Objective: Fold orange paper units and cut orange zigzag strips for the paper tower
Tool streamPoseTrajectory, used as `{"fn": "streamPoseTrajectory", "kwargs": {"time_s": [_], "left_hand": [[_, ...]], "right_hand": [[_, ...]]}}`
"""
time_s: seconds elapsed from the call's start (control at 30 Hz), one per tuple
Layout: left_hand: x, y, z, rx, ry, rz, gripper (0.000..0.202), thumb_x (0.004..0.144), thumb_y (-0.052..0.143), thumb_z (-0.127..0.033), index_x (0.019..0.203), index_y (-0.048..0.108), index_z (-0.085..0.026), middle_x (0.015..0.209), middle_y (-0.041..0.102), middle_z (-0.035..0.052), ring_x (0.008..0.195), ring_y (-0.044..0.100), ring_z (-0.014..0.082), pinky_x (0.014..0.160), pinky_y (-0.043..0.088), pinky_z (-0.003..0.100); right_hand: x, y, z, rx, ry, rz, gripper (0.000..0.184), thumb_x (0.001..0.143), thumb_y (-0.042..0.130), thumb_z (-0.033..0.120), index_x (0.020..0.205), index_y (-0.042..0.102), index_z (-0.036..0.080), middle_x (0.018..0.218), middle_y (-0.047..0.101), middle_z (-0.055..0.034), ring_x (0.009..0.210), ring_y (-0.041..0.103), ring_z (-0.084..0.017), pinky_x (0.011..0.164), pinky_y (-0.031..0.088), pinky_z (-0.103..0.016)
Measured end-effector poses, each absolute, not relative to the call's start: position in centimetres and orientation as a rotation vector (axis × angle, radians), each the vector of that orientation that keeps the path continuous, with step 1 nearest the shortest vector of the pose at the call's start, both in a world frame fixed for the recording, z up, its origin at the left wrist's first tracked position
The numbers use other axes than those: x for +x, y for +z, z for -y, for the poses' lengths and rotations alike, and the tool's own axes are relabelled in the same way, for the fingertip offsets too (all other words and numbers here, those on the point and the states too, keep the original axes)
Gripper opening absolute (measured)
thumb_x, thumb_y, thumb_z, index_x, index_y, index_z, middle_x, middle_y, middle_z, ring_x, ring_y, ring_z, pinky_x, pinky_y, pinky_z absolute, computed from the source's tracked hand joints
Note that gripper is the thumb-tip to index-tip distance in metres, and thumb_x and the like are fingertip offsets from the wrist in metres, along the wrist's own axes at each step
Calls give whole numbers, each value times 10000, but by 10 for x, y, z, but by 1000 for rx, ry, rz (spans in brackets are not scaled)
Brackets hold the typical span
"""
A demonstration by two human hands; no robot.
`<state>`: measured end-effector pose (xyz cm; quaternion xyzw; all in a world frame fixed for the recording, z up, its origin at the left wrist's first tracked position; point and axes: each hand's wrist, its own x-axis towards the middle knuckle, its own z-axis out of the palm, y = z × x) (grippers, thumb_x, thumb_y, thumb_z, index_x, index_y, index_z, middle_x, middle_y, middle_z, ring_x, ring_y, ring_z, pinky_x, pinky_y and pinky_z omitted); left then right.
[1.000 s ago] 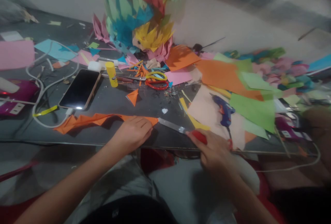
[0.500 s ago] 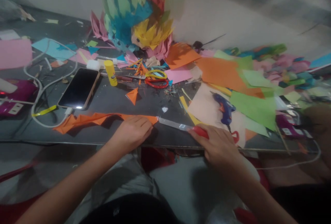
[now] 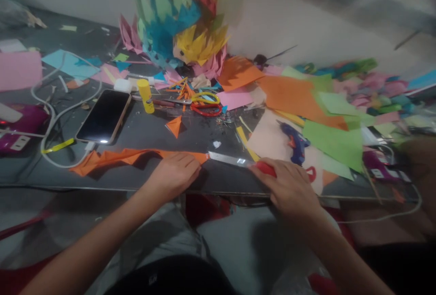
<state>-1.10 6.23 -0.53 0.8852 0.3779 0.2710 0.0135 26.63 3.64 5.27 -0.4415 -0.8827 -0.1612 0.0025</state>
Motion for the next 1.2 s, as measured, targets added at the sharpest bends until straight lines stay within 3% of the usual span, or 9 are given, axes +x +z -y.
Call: {"fn": "streamPoseTrajectory", "kwargs": {"time_s": [0.33,0.8,1.2], "left_hand": [[-11,-6,-63,2751,821,-1180,207,877,438,-191,704,543,-146,679,578,36,674,557,150,650,470,292],[-11,-7,-63,2764,859,-1175,208,879,436,-197,707,545,-150,676,577,31,673,560,141,648,467,280],[-12,-4,-63,2750,824,-1150,226,887,417,-201,713,549,-146,693,586,40,675,561,150,643,470,293]], "right_hand": [[261,87,-65,-1038,-727,2940,316,879,401,125,1108,604,205,1045,597,-111,952,479,-247,818,331,-389],[258,96,-71,-1022,-788,2955,289,883,406,144,1081,599,227,1030,611,-81,950,482,-231,805,338,-370],[266,85,-63,-1096,-650,2958,308,870,409,117,1079,622,194,1010,596,-128,915,489,-247,793,355,-388]]}}
